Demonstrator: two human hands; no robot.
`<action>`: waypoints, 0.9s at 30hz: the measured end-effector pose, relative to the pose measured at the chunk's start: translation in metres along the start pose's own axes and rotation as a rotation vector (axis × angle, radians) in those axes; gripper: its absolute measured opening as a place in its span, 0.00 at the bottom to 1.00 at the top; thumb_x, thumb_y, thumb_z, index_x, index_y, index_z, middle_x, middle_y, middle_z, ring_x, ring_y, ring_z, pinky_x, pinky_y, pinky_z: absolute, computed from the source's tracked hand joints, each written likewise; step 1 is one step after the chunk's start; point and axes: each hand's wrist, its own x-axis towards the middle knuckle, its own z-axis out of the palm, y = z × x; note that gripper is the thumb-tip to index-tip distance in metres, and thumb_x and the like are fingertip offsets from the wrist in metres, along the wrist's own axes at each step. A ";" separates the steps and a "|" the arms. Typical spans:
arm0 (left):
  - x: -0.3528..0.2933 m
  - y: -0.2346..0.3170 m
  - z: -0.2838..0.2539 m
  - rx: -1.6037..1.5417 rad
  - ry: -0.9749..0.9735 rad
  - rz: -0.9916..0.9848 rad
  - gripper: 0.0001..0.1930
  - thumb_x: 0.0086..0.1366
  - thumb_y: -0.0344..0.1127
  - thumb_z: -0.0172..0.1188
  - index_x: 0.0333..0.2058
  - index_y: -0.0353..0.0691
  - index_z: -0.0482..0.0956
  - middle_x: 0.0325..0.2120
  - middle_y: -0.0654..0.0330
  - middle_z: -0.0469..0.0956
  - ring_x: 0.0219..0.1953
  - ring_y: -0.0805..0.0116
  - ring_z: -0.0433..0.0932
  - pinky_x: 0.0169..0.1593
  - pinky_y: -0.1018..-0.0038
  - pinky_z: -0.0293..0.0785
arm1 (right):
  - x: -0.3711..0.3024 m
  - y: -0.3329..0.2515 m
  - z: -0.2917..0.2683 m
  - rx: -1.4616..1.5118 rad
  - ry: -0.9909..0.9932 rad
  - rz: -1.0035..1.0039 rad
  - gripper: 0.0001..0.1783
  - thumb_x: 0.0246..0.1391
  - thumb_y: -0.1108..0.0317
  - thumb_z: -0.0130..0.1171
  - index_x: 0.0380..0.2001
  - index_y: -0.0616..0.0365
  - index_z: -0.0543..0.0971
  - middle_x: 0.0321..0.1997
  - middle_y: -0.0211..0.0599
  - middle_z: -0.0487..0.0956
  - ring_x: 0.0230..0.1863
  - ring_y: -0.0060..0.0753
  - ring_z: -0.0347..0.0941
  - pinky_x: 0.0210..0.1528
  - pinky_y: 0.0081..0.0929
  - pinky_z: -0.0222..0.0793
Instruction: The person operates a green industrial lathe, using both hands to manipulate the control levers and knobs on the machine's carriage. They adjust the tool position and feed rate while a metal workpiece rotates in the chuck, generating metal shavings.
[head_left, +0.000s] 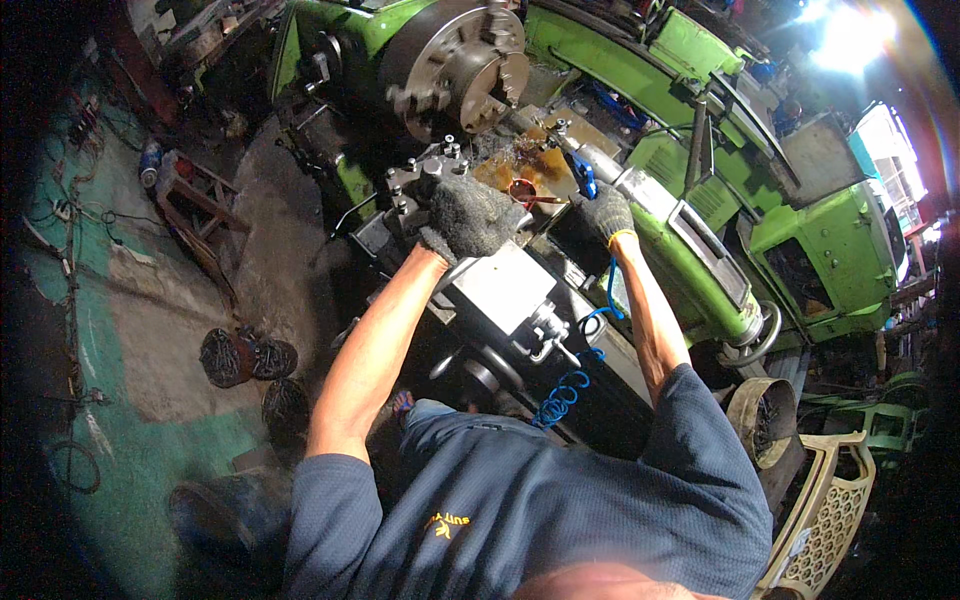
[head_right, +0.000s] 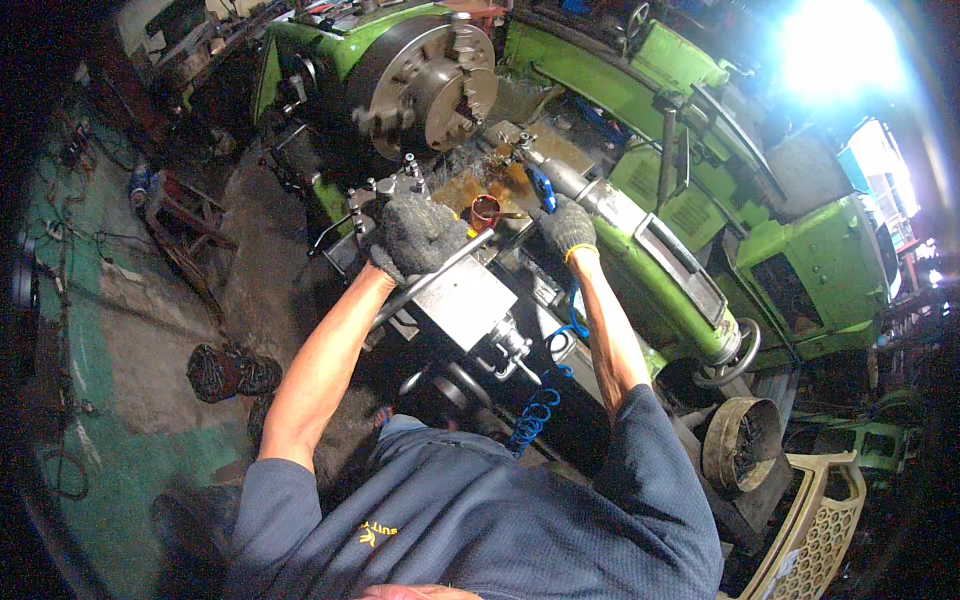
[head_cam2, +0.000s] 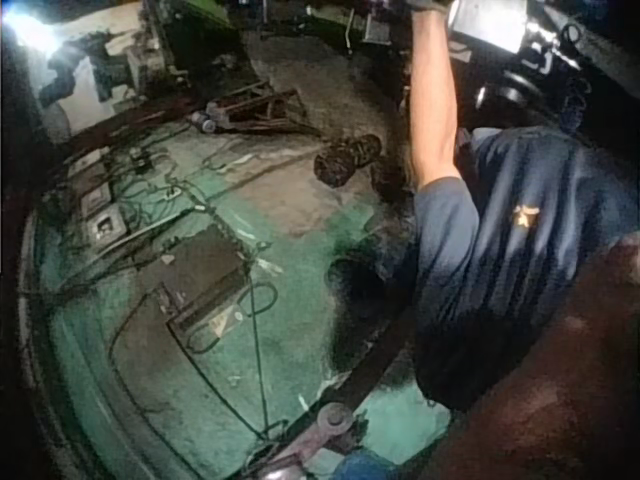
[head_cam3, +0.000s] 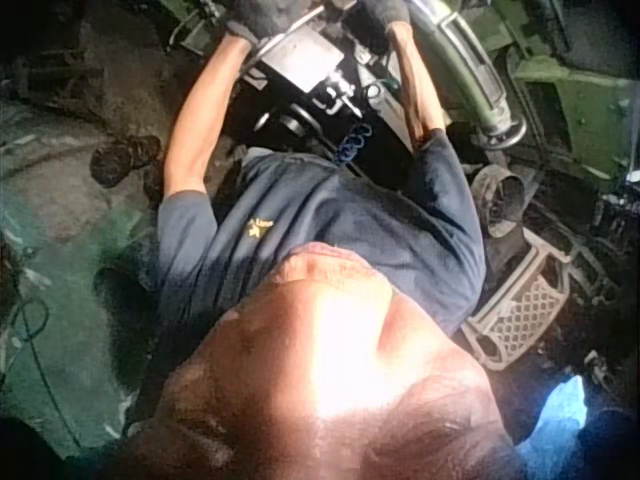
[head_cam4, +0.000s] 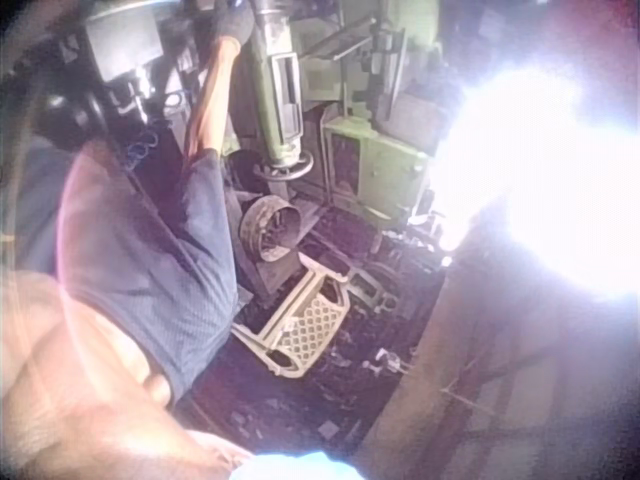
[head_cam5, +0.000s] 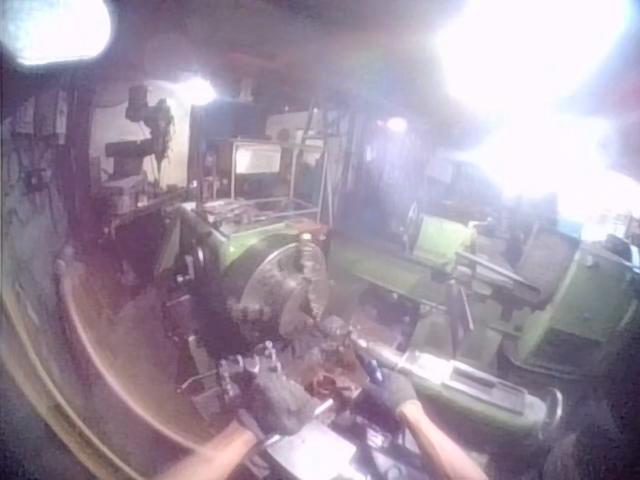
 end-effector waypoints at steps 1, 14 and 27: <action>0.000 0.001 0.001 0.006 -0.002 0.007 0.18 0.61 0.47 0.62 0.15 0.47 0.77 0.13 0.55 0.75 0.16 0.53 0.75 0.24 0.55 0.68 | 0.002 0.000 0.000 -0.001 -0.003 -0.008 0.30 0.54 0.40 0.64 0.46 0.56 0.82 0.47 0.55 0.84 0.50 0.57 0.81 0.53 0.50 0.74; 0.004 0.002 -0.001 0.041 0.011 0.041 0.21 0.63 0.47 0.61 0.12 0.45 0.77 0.13 0.54 0.75 0.16 0.53 0.74 0.24 0.55 0.68 | -0.002 -0.016 -0.016 -0.042 0.029 0.050 0.30 0.52 0.42 0.66 0.46 0.57 0.84 0.45 0.57 0.84 0.49 0.58 0.81 0.53 0.50 0.74; 0.006 0.003 0.002 -0.028 0.052 -0.033 0.24 0.65 0.49 0.60 0.11 0.44 0.74 0.12 0.54 0.72 0.16 0.52 0.72 0.24 0.54 0.64 | 0.043 0.009 -0.008 -0.056 -0.001 0.075 0.35 0.48 0.37 0.66 0.49 0.55 0.84 0.43 0.55 0.86 0.49 0.56 0.83 0.54 0.48 0.75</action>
